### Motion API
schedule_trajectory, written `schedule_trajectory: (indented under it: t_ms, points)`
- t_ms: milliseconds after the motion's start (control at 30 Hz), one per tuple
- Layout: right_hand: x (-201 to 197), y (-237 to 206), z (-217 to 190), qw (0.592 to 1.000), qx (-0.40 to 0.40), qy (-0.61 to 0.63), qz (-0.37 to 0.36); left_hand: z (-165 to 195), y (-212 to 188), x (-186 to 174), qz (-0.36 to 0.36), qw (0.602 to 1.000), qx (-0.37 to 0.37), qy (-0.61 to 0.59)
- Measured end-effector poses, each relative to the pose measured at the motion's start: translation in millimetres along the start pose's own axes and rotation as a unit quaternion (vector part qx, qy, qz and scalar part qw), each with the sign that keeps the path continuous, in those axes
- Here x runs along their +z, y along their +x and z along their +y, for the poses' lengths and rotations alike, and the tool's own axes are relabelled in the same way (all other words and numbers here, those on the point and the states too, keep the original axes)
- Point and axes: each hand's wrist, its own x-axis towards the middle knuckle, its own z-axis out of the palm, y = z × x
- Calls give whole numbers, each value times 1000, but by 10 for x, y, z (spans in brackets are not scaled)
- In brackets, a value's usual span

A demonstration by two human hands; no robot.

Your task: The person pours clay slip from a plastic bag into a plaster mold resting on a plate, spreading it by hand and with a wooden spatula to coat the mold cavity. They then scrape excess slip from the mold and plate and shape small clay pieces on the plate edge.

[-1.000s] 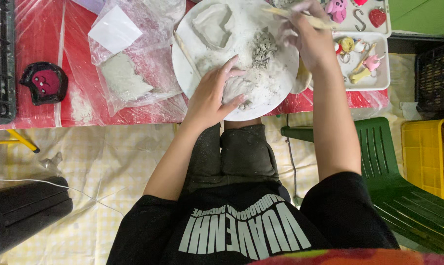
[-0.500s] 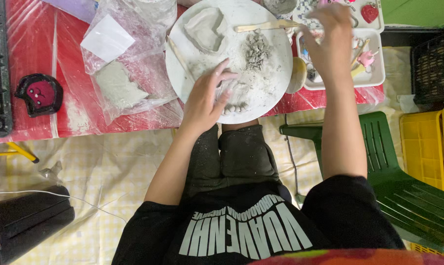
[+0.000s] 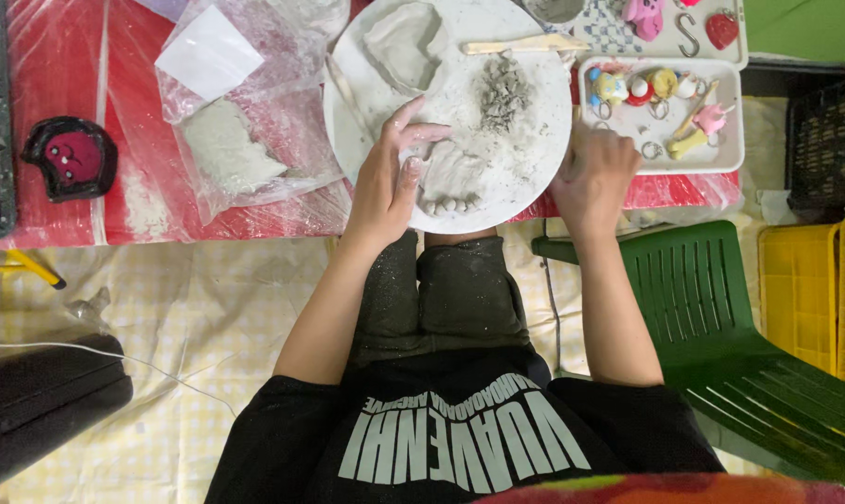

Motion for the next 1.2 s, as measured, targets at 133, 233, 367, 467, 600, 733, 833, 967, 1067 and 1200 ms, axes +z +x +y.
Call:
schedule_trajectory:
  t_ms: [133, 233, 367, 467, 600, 733, 833, 967, 1067, 1200]
  points:
    - [-187, 27, 122, 968, 127, 201, 85, 5, 0, 7, 9, 999, -42, -14]
    - [-413, 153, 31, 755, 273, 586, 106, -26, -3, 45, 15, 999, -32, 22]
    - [-611, 368, -349, 689, 252, 671, -105, -104, 8, 81, 7, 991, -3, 133]
    - [-626, 607, -619, 832, 44, 511, -210, -153, 28, 77, -9, 989, 1, 147]
    - [-512, 802, -885, 905, -202, 337, -164, -165, 45, 64, -15, 992, 1, 126]
    - [-601, 838, -828, 895, -280, 254, -237, -140, 39, 56, -5, 994, -14, 106]
    - [-640, 894, -750, 889, -261, 277, -253, -129, 37, 61, -7, 993, -20, 118]
    - [-531, 911, -861, 895, -279, 286, -199, -137, 33, 73, 5, 994, -33, 108]
    - [-543, 935, -880, 876, -315, 265, -251, -151, 32, 61, 15, 996, -24, 90]
    - [-650, 1028, -761, 865, -286, 296, -287, -154, 27, 62, 10, 994, -19, 111]
